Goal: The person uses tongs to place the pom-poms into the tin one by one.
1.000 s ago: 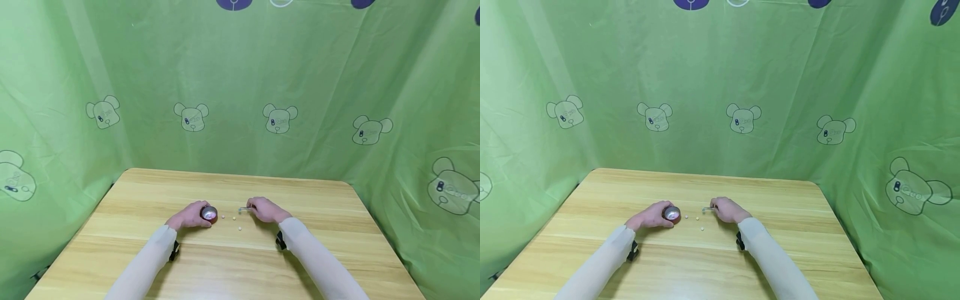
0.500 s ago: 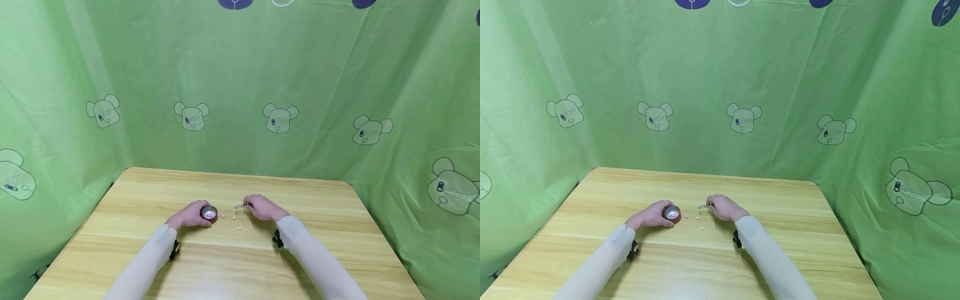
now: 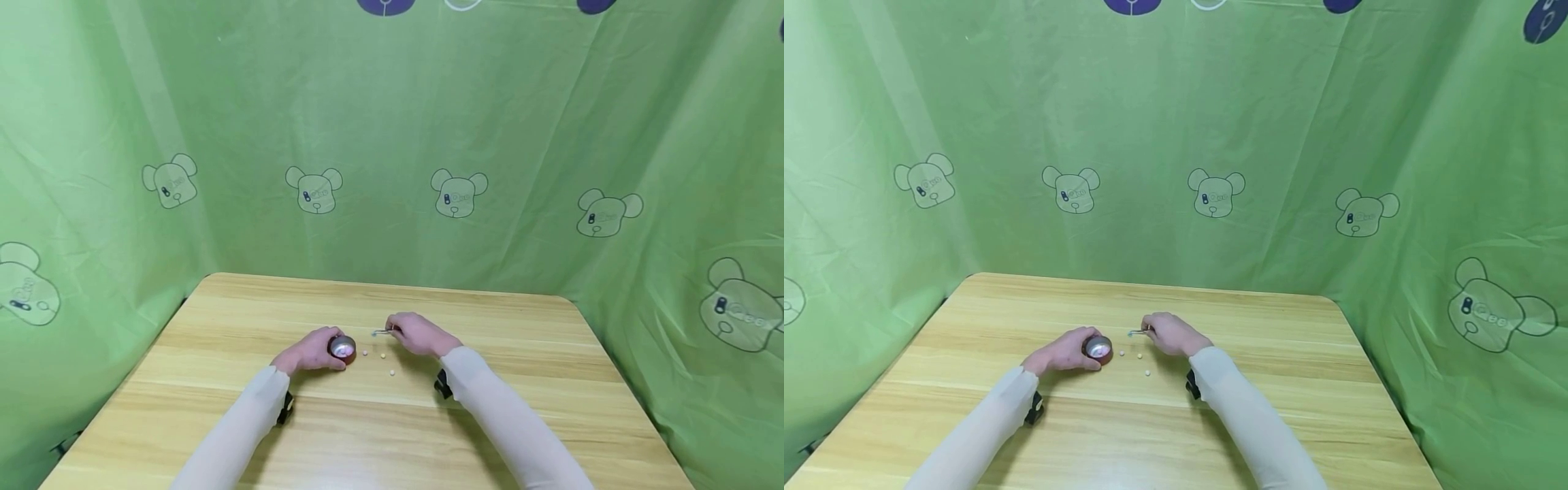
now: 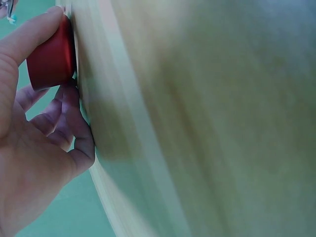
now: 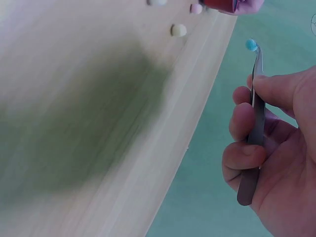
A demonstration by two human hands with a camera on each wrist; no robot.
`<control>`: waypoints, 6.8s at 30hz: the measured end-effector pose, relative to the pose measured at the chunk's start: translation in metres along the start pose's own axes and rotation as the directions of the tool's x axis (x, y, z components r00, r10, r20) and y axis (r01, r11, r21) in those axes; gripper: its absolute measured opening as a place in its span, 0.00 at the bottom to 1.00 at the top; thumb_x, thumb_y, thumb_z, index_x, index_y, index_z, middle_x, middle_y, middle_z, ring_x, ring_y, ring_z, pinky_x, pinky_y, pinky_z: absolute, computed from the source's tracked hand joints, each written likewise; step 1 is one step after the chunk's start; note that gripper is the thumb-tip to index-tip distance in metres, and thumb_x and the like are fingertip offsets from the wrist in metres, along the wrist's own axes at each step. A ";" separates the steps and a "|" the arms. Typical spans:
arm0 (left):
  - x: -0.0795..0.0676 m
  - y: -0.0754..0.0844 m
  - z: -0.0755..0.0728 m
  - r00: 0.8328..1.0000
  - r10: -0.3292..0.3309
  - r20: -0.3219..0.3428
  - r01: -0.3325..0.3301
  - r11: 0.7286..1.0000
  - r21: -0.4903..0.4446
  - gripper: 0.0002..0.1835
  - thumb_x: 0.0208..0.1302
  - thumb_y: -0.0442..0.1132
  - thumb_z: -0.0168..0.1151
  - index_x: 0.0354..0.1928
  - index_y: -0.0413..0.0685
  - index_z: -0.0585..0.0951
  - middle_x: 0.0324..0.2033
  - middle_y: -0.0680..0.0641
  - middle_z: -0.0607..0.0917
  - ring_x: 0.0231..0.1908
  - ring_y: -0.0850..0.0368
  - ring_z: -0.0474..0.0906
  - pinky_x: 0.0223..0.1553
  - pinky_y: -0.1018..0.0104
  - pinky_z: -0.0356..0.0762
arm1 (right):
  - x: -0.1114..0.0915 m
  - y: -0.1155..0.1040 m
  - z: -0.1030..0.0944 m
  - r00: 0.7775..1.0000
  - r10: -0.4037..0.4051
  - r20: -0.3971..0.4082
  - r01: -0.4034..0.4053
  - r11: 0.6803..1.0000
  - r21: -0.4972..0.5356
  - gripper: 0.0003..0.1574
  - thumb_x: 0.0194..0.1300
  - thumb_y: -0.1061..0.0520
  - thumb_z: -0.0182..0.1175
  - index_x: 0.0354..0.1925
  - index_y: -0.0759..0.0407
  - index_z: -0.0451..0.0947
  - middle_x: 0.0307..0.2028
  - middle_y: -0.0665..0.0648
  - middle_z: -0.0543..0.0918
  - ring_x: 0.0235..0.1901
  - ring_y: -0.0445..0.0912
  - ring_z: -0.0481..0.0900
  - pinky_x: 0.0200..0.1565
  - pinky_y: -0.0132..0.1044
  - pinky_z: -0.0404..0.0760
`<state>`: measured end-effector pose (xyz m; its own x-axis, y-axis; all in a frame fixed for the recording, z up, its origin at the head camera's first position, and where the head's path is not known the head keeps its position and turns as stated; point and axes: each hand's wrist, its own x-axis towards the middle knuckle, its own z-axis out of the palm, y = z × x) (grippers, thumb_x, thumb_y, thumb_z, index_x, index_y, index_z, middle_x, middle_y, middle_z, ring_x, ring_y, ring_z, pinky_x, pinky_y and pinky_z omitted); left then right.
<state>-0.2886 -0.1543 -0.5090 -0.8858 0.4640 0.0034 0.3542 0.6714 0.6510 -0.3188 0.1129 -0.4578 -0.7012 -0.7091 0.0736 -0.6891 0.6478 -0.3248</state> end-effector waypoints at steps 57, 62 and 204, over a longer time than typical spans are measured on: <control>0.001 -0.001 -0.001 1.000 0.026 -0.001 -0.026 1.000 -0.012 0.27 0.46 0.41 0.76 0.47 0.43 0.74 0.42 0.48 0.79 0.44 0.53 0.75 0.50 0.53 0.71 | 0.032 -0.039 0.021 0.996 -0.063 0.058 0.064 0.998 -0.019 0.07 0.69 0.62 0.52 0.41 0.59 0.77 0.35 0.50 0.80 0.35 0.42 0.76 0.42 0.36 0.76; 0.001 -0.001 -0.001 1.000 0.027 0.000 -0.027 1.000 -0.007 0.27 0.46 0.41 0.76 0.47 0.43 0.74 0.42 0.48 0.79 0.44 0.53 0.74 0.50 0.54 0.70 | 0.032 -0.035 0.022 0.996 -0.062 0.057 0.064 0.997 -0.038 0.07 0.69 0.61 0.52 0.41 0.58 0.77 0.36 0.50 0.80 0.36 0.41 0.76 0.43 0.36 0.76; -0.001 0.002 -0.001 1.000 -0.016 0.008 0.016 1.000 -0.003 0.27 0.46 0.43 0.76 0.48 0.46 0.74 0.43 0.48 0.78 0.45 0.52 0.74 0.50 0.52 0.71 | -0.069 0.020 0.024 0.996 -0.057 0.072 0.061 0.997 -0.050 0.05 0.69 0.60 0.54 0.39 0.54 0.77 0.33 0.46 0.77 0.34 0.39 0.74 0.39 0.37 0.77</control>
<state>-0.2876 -0.1541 -0.5072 -0.8888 0.4580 -0.0130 0.3391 0.6767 0.6535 -0.2795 0.1683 -0.4919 -0.6454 -0.7634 0.0237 -0.7391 0.6164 -0.2717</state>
